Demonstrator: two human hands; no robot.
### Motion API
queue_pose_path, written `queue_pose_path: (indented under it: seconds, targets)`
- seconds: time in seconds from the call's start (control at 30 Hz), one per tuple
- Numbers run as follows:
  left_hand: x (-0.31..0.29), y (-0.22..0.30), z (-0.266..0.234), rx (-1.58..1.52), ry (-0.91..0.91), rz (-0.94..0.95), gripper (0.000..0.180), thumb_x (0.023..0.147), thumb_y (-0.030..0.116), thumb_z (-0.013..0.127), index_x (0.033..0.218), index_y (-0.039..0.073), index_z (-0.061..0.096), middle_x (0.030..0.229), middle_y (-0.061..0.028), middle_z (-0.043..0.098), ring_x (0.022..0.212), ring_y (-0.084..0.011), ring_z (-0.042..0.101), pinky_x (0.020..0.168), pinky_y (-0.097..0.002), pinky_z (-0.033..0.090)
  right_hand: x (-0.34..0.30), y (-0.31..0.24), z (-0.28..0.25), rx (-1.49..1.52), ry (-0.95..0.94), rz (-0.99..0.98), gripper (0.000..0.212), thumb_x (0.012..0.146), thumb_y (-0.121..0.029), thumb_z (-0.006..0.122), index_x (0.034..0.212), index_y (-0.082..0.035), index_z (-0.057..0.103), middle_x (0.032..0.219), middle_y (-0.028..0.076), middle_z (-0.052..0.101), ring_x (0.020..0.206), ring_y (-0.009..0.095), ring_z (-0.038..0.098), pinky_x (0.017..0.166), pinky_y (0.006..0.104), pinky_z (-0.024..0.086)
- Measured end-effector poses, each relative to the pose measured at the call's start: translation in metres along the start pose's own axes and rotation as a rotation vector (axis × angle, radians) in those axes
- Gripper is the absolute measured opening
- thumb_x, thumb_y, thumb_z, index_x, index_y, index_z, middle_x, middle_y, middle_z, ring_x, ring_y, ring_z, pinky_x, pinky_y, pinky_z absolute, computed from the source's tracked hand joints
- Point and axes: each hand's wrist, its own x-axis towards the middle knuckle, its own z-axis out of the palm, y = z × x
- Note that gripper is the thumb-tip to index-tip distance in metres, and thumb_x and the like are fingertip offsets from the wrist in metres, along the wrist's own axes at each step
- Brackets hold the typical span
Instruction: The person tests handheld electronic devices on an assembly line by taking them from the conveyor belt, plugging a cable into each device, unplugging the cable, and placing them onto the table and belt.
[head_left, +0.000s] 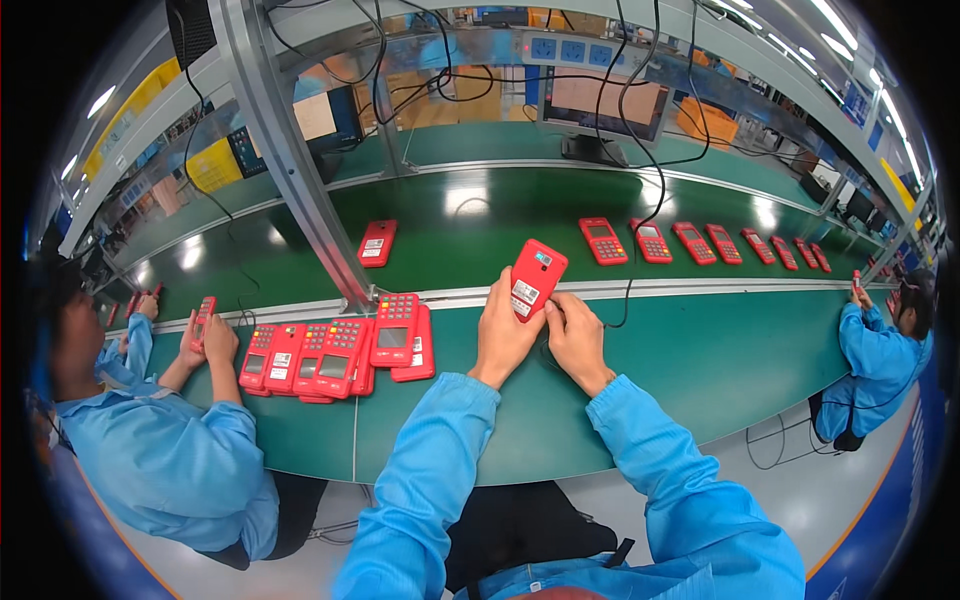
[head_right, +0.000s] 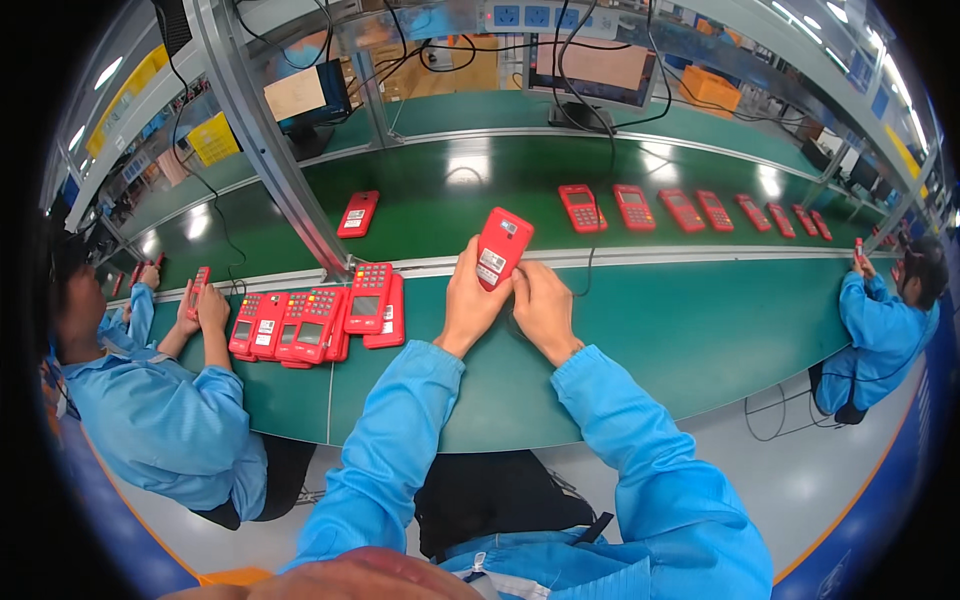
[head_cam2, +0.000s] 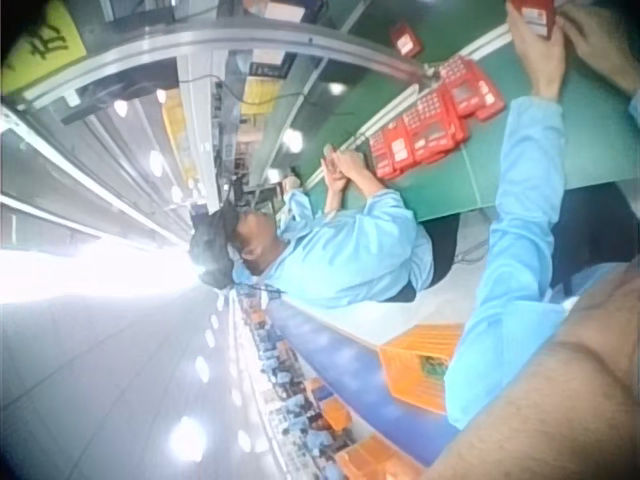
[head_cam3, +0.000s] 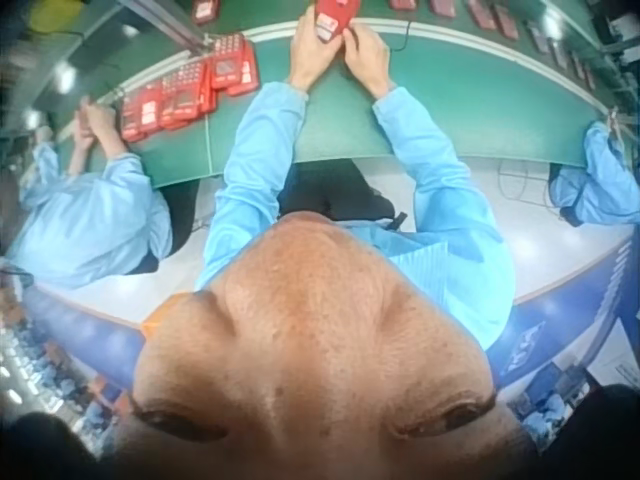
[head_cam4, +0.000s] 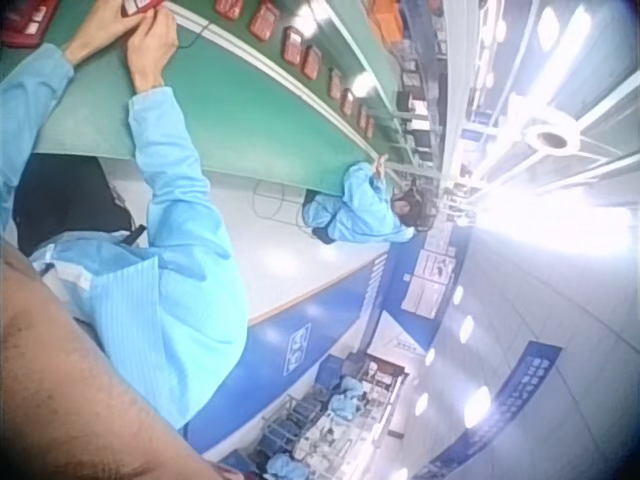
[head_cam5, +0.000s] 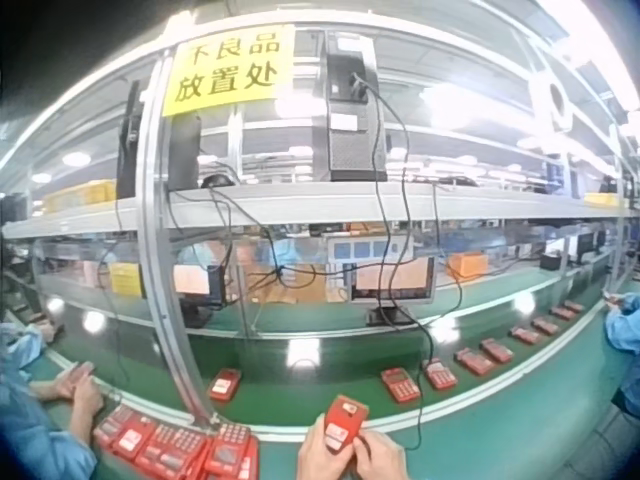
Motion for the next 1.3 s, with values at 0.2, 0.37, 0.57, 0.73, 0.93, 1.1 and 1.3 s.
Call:
queue_pose_path:
  seconds: [0.2,0.37,0.57,0.73,0.93,1.1,1.3]
  targets:
    - [0.006,0.003,-0.007,-0.029,-0.037,-0.034,0.081,0.081,0.019,0.080,0.147,-0.003,0.039,0.134,-0.0239,0.056,0.121,-0.0415,0.059,0.098,-0.0441,0.051,0.003,-0.009,0.000,-0.032,0.007,0.018,0.014,0.096,-0.013,0.060,0.103,-0.003,0.067,0.095,0.019,0.070,0.089,0.040,0.067,0.076,0.0472,0.053]
    - [0.005,0.000,-0.008,-0.013,-0.053,-0.026,0.081,0.081,0.020,0.080,0.148,-0.002,0.040,0.134,-0.0232,0.057,0.120,-0.0407,0.060,0.098,-0.0431,0.052,0.001,-0.012,0.000,-0.078,0.035,0.008,0.014,0.096,-0.013,0.060,0.103,-0.004,0.068,0.092,0.017,0.070,0.086,0.039,0.067,0.073,0.0475,0.053]
    - [0.022,-0.012,-0.021,-0.099,0.004,-0.046,0.061,0.084,0.020,0.079,0.133,-0.003,0.051,0.113,-0.0184,0.067,0.099,-0.0310,0.068,0.086,-0.0388,0.056,0.005,-0.007,-0.017,-0.206,0.010,-0.141,0.015,0.095,-0.011,0.061,0.106,-0.008,0.070,0.087,0.015,0.071,0.079,0.038,0.069,0.067,0.0460,0.053]
    - [0.028,-0.019,-0.034,-0.131,0.209,-0.177,0.059,0.086,0.023,0.080,0.131,-0.005,0.053,0.109,-0.0179,0.068,0.096,-0.0289,0.070,0.082,-0.0400,0.056,0.015,0.011,-0.014,-0.184,-0.011,-0.054,0.027,0.094,-0.012,0.061,0.120,-0.009,0.065,0.082,0.018,0.070,0.075,0.040,0.068,0.067,0.0487,0.053]
    - [0.056,-0.039,-0.005,0.411,0.299,-0.211,0.085,0.081,0.023,0.079,0.145,-0.014,0.037,0.125,-0.0264,0.058,0.115,-0.0412,0.058,0.098,-0.0458,0.049,0.042,0.071,-0.017,-0.461,0.141,0.067,0.048,0.092,-0.022,0.065,0.133,-0.001,0.052,0.109,0.026,0.068,0.097,0.044,0.066,0.081,0.0530,0.053]
    - [0.078,-0.067,0.002,0.643,0.344,-0.204,0.078,0.077,0.021,0.080,0.136,-0.016,0.045,0.118,-0.0252,0.059,0.111,-0.0386,0.057,0.101,-0.0443,0.047,0.069,0.113,-0.044,-0.731,0.117,0.220,0.068,0.087,-0.042,0.074,0.130,0.006,0.053,0.110,0.027,0.069,0.100,0.045,0.067,0.083,0.0529,0.054]
    - [0.094,-0.066,0.005,0.722,0.237,-0.304,0.070,0.087,0.025,0.071,0.138,-0.016,0.045,0.134,-0.0265,0.054,0.135,-0.0393,0.046,0.119,-0.0485,0.030,0.090,0.132,-0.060,-0.847,-0.014,0.478,0.082,0.084,-0.071,0.065,0.118,0.003,0.060,0.103,0.026,0.072,0.097,0.047,0.069,0.082,0.0558,0.053]
